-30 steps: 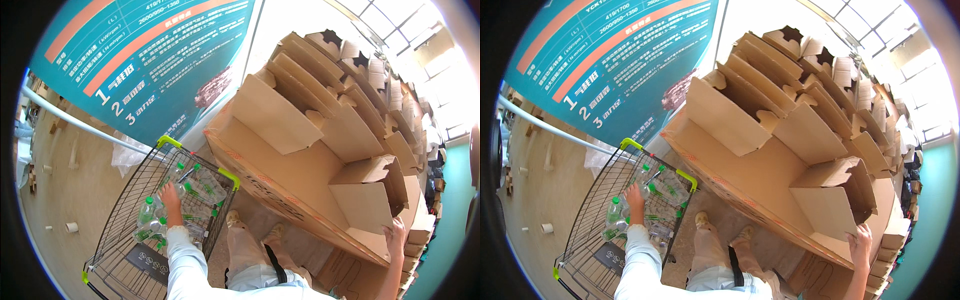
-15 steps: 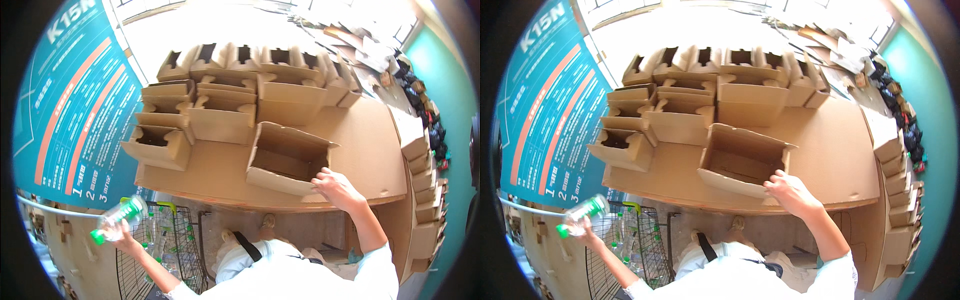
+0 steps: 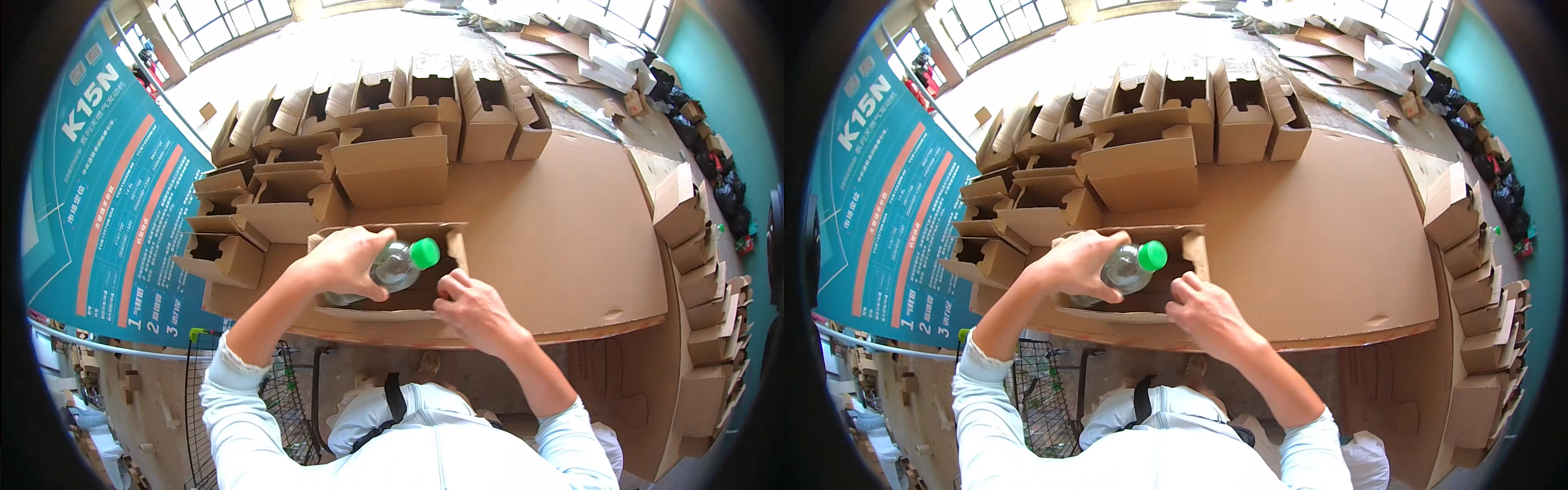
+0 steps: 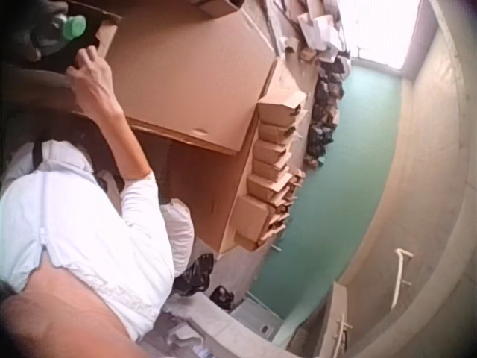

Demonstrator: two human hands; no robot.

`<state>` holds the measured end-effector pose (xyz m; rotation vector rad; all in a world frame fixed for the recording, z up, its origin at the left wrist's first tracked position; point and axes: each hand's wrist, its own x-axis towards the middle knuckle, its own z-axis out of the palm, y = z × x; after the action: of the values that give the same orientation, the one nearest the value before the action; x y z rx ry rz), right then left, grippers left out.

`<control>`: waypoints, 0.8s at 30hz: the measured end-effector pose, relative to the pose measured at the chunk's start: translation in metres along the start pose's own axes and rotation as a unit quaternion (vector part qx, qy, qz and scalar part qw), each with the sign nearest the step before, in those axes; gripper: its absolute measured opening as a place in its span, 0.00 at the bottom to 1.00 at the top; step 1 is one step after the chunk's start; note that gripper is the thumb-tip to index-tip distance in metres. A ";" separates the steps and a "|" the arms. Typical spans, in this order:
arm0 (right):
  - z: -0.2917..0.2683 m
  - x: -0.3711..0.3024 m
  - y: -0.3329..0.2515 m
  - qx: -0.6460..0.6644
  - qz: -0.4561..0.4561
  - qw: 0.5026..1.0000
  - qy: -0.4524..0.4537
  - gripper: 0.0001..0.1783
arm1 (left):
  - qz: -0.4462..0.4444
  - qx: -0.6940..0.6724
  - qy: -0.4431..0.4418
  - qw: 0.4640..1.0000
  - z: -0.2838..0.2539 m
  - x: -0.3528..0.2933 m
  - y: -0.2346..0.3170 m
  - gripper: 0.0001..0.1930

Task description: The person places green-capped bottles into cardboard boxes on a table, folding the cardboard flaps to secure each bottle inside. The person takes the bottles from a shopping cart and places the filled boxes onto a stack.

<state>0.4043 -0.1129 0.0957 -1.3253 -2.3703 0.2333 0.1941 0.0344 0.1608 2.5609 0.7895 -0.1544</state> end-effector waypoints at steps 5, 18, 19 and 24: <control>0.012 0.002 -0.001 0.008 -0.034 0.999 0.007 0.04 | -0.078 0.182 -0.317 0.928 0.058 0.075 -0.017 0.28; 0.016 0.017 0.006 0.045 -0.016 0.997 0.054 0.06 | -0.050 0.257 -0.165 0.951 0.094 0.107 -0.053 0.10; 0.015 0.018 0.007 0.039 -0.009 0.998 0.050 0.06 | -0.050 0.197 -0.207 0.957 0.076 0.099 -0.048 0.12; 0.018 0.027 -0.004 0.011 0.031 0.998 0.062 0.07 | 0.016 -0.016 0.123 0.992 0.017 -0.051 -0.035 0.15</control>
<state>0.3807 -0.0916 0.0886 -1.3642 -2.2204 0.1892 0.1327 0.0264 0.1440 2.5915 0.8316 0.1852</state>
